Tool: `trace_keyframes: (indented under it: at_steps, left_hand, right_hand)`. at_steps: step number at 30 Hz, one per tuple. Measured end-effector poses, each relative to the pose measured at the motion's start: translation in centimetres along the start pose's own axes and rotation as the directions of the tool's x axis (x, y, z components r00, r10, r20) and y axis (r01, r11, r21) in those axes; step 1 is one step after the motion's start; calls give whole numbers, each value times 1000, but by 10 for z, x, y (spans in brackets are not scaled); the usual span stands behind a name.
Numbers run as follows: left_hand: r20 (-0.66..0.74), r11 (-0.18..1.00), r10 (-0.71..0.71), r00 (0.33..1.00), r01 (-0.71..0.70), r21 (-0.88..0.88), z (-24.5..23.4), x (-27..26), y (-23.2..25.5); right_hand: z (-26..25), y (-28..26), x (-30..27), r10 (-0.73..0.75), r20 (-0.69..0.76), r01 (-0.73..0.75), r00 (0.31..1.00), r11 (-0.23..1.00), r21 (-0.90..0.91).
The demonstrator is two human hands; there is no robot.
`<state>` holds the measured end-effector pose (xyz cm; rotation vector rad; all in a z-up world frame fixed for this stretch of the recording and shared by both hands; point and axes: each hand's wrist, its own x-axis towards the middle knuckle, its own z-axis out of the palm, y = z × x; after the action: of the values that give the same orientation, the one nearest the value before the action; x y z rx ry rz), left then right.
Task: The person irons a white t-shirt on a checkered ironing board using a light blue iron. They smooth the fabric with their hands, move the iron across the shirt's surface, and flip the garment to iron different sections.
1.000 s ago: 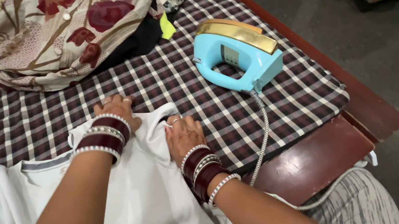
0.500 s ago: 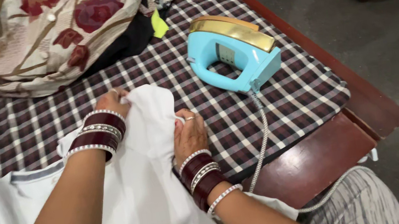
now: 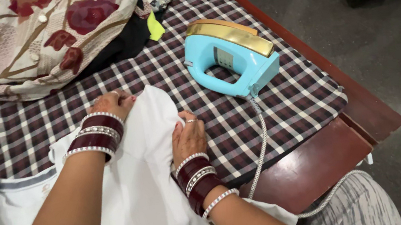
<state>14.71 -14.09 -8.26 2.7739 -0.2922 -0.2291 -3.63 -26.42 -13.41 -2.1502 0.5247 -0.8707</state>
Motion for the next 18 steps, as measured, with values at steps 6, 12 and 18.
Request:
trace_keyframes:
  at_steps: [6, 12, 18]
  left_hand:
    - [15, 963, -94, 995, 87, 254, -28, -21, -76]
    - [151, 890, -182, 972, 98, 446, -34, -32, -111]
    - [-24, 975, -189, 982, 190, 113, -53, -48, -92]
  right_hand:
    - [-1, 1, 1, 86, -22, -85, 996, 995, 43]
    - [-15, -12, 0, -124, -19, 124, 992, 992, -7]
    - [-28, -32, 2, -236, 302, 304, 924, 931, -202]
